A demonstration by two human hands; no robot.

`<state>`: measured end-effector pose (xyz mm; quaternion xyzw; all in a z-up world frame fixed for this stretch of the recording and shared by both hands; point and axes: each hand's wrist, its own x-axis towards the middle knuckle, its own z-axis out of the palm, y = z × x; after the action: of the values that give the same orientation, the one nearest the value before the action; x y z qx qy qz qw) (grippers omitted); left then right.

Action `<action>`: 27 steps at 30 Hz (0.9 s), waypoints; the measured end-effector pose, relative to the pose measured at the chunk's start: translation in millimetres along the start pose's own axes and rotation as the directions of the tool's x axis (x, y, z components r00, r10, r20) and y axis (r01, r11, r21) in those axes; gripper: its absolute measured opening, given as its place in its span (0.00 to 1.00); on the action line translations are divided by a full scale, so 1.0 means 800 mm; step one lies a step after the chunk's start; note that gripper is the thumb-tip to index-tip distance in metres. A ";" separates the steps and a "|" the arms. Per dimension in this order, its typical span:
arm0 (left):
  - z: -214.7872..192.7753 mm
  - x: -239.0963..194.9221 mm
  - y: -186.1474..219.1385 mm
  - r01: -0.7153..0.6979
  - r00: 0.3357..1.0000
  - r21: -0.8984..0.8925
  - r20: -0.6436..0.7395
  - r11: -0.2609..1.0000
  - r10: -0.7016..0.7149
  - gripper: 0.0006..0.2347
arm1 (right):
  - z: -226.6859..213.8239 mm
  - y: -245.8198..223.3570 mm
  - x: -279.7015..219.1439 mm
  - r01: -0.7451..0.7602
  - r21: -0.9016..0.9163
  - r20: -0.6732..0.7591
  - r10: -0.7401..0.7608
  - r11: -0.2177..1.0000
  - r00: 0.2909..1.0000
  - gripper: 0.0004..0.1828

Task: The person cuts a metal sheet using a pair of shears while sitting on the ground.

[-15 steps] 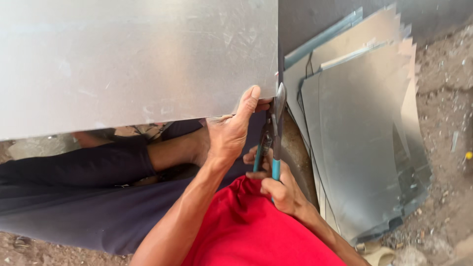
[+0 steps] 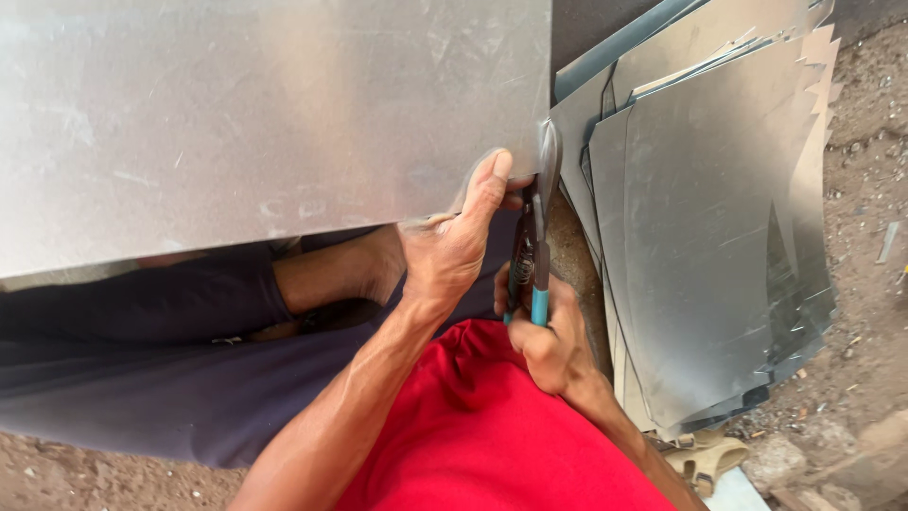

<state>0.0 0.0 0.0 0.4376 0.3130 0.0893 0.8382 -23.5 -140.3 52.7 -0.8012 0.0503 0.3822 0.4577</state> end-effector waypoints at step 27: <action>-0.026 -0.036 -0.012 0.037 0.969 -0.483 -0.197 0.875 -0.150 0.20 | -0.004 0.085 -0.012 0.444 -0.135 -0.159 -0.461 0.886 0.873 0.12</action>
<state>-36.7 -3.9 -3.8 0.1897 0.3967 0.1721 0.8815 -57.8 -184.9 12.7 -0.8435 -0.1142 0.1897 0.4894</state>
